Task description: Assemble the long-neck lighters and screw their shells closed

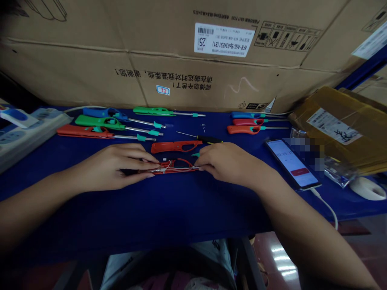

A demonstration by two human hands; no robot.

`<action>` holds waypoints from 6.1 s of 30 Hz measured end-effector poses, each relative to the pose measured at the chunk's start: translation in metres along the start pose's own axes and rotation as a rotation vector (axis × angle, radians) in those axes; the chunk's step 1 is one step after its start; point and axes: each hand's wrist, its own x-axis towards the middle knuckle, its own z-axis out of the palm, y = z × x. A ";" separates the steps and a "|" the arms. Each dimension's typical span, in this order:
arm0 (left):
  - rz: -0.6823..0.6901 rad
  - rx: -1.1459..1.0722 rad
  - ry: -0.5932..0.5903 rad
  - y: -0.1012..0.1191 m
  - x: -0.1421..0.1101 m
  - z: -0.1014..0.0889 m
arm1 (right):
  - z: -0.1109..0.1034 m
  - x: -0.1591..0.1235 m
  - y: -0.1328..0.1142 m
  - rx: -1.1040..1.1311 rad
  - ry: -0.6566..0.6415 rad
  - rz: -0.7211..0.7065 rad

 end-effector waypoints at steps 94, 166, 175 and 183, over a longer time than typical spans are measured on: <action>-0.201 -0.111 0.156 0.042 0.009 0.036 | 0.024 0.016 -0.023 0.540 0.203 0.028; -0.204 -0.015 0.125 0.038 0.007 0.025 | 0.038 0.020 -0.040 -0.122 0.365 -0.253; -0.153 0.108 0.137 0.037 0.004 0.023 | 0.021 0.010 -0.021 0.220 0.482 -0.041; -0.095 0.075 0.122 0.038 0.006 0.025 | 0.017 0.000 0.000 0.046 0.199 0.246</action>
